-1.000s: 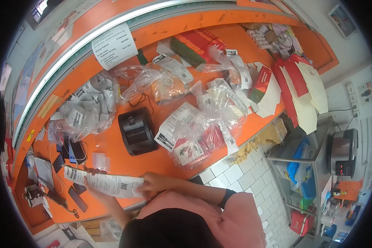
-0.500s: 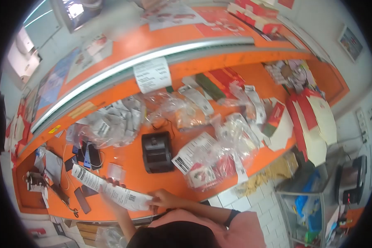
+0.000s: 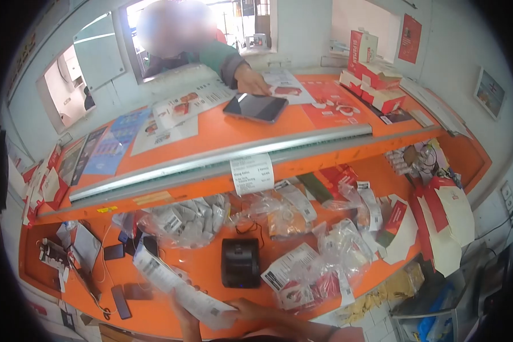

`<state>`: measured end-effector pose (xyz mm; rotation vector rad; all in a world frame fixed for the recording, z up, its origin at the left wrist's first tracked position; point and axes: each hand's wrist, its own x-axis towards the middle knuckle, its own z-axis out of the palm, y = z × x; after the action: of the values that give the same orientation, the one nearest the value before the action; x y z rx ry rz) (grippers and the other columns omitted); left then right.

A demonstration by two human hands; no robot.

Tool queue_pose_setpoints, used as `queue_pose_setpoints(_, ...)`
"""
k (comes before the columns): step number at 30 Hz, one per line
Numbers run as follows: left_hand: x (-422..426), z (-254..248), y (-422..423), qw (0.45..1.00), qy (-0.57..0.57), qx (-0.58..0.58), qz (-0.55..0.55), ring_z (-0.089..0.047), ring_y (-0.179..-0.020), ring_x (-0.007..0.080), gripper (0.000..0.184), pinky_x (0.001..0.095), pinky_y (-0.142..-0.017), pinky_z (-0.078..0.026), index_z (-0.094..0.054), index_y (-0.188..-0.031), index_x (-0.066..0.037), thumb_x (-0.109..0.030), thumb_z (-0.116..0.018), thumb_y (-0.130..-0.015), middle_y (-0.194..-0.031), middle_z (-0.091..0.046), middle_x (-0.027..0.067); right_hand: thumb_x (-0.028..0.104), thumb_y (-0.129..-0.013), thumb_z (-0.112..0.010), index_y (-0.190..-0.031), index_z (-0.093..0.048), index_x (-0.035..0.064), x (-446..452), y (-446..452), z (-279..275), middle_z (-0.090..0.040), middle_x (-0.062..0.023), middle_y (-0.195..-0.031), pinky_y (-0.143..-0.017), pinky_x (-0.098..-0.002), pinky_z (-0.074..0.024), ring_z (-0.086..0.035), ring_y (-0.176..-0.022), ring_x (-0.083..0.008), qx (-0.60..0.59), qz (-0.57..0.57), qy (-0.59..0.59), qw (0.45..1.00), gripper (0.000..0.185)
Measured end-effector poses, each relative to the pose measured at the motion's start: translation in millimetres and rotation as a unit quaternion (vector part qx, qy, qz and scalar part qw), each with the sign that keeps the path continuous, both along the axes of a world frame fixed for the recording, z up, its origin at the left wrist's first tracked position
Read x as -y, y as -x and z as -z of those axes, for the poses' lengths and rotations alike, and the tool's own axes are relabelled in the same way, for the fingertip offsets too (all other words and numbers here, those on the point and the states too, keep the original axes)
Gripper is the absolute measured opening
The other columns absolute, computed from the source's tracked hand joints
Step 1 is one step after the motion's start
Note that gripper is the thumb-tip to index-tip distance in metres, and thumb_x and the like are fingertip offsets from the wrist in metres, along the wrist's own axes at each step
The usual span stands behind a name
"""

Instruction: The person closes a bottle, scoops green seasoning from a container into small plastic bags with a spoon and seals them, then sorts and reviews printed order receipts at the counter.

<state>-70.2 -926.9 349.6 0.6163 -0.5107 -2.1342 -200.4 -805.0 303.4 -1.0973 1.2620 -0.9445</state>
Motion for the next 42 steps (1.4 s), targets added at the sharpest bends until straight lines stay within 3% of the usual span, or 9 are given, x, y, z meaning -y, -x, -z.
queue_pose_setpoints(6,50.3,-18.4,0.1,0.997,-0.002,-0.040,-0.064,-0.048,-0.072,0.0212,0.049,0.0408,-0.065,-0.044,-0.040,-0.118,-0.012,-0.042,-0.048,-0.080,-0.090,-0.048,0.0074,0.025,-0.085,-0.059,-0.113,-0.055,-0.0045,4.8,13.2,-29.9,-0.064,-0.0146,-0.100,-0.079,-0.0278,-0.0449,-0.060,-0.090,-0.0198,0.018,-0.019,-0.089,0.996,0.041)
queue_pose_setpoints(10,72.6,-21.2,10.8,0.997,0.014,-0.050,-0.064,-0.046,-0.070,0.0166,0.038,0.0371,-0.061,-0.042,-0.043,-0.109,-0.012,-0.039,-0.047,-0.083,-0.090,-0.048,0.0049,0.023,-0.087,-0.055,-0.116,-0.056,0.0008,9.5,21.5,-17.7,-0.060,-0.0163,-0.107,-0.082,-0.0278,-0.0427,-0.057,-0.096,-0.0199,-0.070,-0.054,0.043,0.995,0.037)
queue_pose_setpoints(14,84.5,-27.7,36.2,0.994,0.007,-0.084,-0.070,-0.043,-0.061,0.0150,0.034,0.0360,-0.057,-0.041,-0.043,-0.109,-0.012,-0.036,-0.045,-0.085,-0.090,-0.047,0.0046,0.030,-0.090,-0.052,-0.117,-0.056,0.0019,24.4,41.8,-59.4,-0.060,-0.0157,-0.107,-0.081,-0.0291,-0.0426,-0.056,-0.097,-0.0191,-0.002,0.034,-0.072,0.997,0.038)
queue_pose_setpoints(18,86.2,-56.3,65.9,0.994,0.060,-0.037,-0.086,-0.054,-0.070,0.0207,0.044,0.0423,-0.059,-0.048,-0.036,-0.123,-0.016,-0.037,-0.044,-0.085,-0.118,-0.048,0.0100,0.035,-0.091,-0.051,-0.118,-0.054,0.0008,32.1,72.5,-57.3,-0.063,-0.0145,-0.101,-0.076,-0.0289,-0.0453,-0.060,-0.091,-0.0183,-0.050,-0.037,-0.142,0.988,0.044)
queue_pose_setpoints(24,89.9,-78.7,82.2,0.988,0.121,-0.068,-0.071,-0.058,-0.077,0.0263,0.061,0.0459,-0.062,-0.051,-0.013,-0.138,-0.041,-0.038,-0.042,-0.085,-0.127,-0.043,0.0124,0.037,-0.091,-0.049,-0.119,-0.051,-0.0032,25.1,89.9,-59.0,-0.063,-0.0156,-0.100,-0.077,-0.0297,-0.0458,-0.060,-0.092,-0.0182,0.012,-0.039,-0.089,0.995,0.049)
queue_pose_setpoints(31,91.1,-57.0,79.9,0.989,0.095,-0.053,-0.099,-0.057,-0.074,0.0255,0.055,0.0447,-0.060,-0.051,-0.024,-0.135,-0.036,-0.038,-0.043,-0.083,-0.122,-0.045,0.0120,0.038,-0.091,-0.048,-0.121,-0.050,-0.0027,20.7,93.3,-24.3,-0.062,-0.0158,-0.103,-0.077,-0.0286,-0.0451,-0.060,-0.093,-0.0187,0.044,-0.066,-0.086,0.993,0.051)
queue_pose_setpoints(34,93.2,-40.5,71.4,0.993,0.088,-0.068,-0.044,-0.060,-0.079,0.0236,0.048,0.0439,-0.064,-0.054,-0.040,-0.127,-0.013,-0.041,-0.040,-0.088,-0.120,-0.049,0.0082,0.039,-0.091,-0.049,-0.121,-0.050,-0.0023,24.7,97.5,-43.5,-0.063,-0.0153,-0.102,-0.075,-0.0277,-0.0453,-0.060,-0.090,-0.0176,-0.010,-0.102,-0.104,0.989,0.051)
queue_pose_setpoints(36,88.8,-52.7,78.9,0.988,0.067,-0.121,-0.071,-0.058,-0.077,0.0253,0.049,0.0495,-0.064,-0.050,-0.042,-0.127,-0.013,-0.042,-0.040,-0.088,-0.119,-0.049,0.0085,0.039,-0.091,-0.048,-0.120,-0.052,-0.0008,25.3,98.4,-62.0,-0.064,-0.0148,-0.099,-0.072,-0.0279,-0.0456,-0.061,-0.084,-0.0163,0.021,-0.078,-0.040,0.996,0.049)
queue_pose_setpoints(42,63.5,-74.4,94.0,0.995,0.059,-0.074,0.020,-0.057,-0.077,0.0326,0.067,0.0534,-0.066,-0.047,-0.022,-0.136,-0.011,-0.043,-0.045,-0.081,-0.114,-0.045,0.0163,0.037,-0.091,-0.050,-0.119,-0.052,0.0016,30.1,99.4,-68.5,-0.064,-0.0133,-0.096,-0.073,-0.0282,-0.0466,-0.062,-0.084,-0.0174,0.007,-0.045,-0.018,0.999,0.046)
